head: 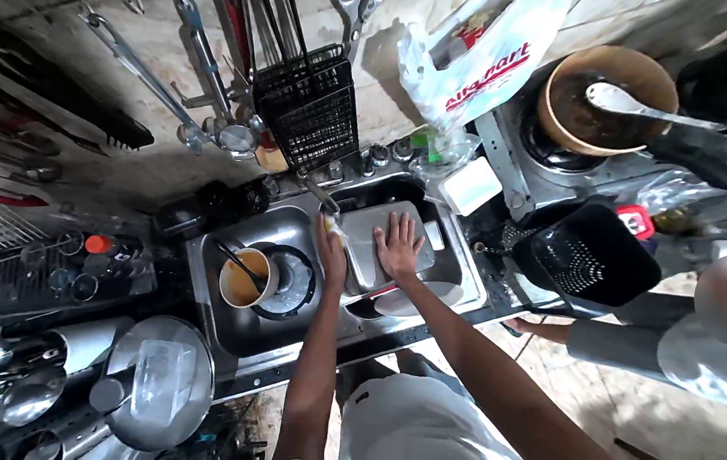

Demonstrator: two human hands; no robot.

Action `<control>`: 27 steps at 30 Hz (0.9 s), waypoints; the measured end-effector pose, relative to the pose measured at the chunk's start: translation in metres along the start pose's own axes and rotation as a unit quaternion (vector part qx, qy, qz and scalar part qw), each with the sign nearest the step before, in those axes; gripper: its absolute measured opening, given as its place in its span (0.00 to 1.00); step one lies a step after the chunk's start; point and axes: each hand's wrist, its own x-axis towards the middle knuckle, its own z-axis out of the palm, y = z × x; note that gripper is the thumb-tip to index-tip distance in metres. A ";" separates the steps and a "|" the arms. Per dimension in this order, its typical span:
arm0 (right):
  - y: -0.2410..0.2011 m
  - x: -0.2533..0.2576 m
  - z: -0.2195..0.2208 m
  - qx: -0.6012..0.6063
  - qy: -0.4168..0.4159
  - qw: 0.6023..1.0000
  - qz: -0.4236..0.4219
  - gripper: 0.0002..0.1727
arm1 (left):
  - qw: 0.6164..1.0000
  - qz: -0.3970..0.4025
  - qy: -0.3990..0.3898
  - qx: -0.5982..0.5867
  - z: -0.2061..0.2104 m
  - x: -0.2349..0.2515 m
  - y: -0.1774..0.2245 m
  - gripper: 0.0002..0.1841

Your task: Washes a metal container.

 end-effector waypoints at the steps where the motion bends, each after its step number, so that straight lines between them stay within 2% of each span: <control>1: -0.002 -0.001 0.000 0.000 -0.001 1.000 0.010 0.46 | 1.000 0.010 -0.003 0.009 -0.001 0.014 -0.002 0.32; 4: -0.004 -0.002 0.006 -0.005 0.022 0.999 0.036 0.46 | 1.000 0.014 0.010 0.015 -0.003 0.009 -0.017 0.30; 8: -0.006 0.000 0.007 -0.015 0.025 0.998 0.048 0.47 | 0.996 0.014 0.031 0.078 -0.008 -0.076 -0.062 0.31; 10: -0.006 -0.002 0.007 -0.014 0.026 0.998 0.047 0.47 | 0.995 0.035 0.027 0.085 -0.009 -0.112 -0.066 0.33; 12: -0.006 -0.002 0.008 -0.010 0.025 0.999 0.046 0.47 | 0.997 0.051 0.018 0.058 -0.006 -0.127 -0.056 0.35; 14: -0.006 -0.001 0.007 -0.012 0.021 0.999 0.043 0.46 | 0.999 0.041 0.010 0.024 -0.005 -0.114 -0.042 0.35; 19: -0.004 -0.003 0.007 -0.008 0.019 0.999 0.035 0.47 | 0.998 -0.068 0.010 -0.003 -0.006 -0.027 -0.020 0.31; 21: -0.004 -0.001 0.007 -0.009 0.019 0.999 0.035 0.47 | 0.999 -0.034 0.015 0.011 0.001 -0.024 0.000 0.30; 23: -0.004 0.001 0.006 -0.011 0.020 0.999 0.028 0.47 | 0.996 0.048 -0.008 0.069 0.008 -0.048 0.018 0.30; 25: -0.002 -0.002 0.006 -0.005 0.029 0.999 0.018 0.48 | 0.978 0.131 -0.031 0.159 0.011 -0.074 0.024 0.28; 27: 0.001 -0.004 0.005 0.024 0.032 0.999 0.003 0.47 | 0.956 0.174 -0.036 0.235 0.012 -0.084 0.026 0.25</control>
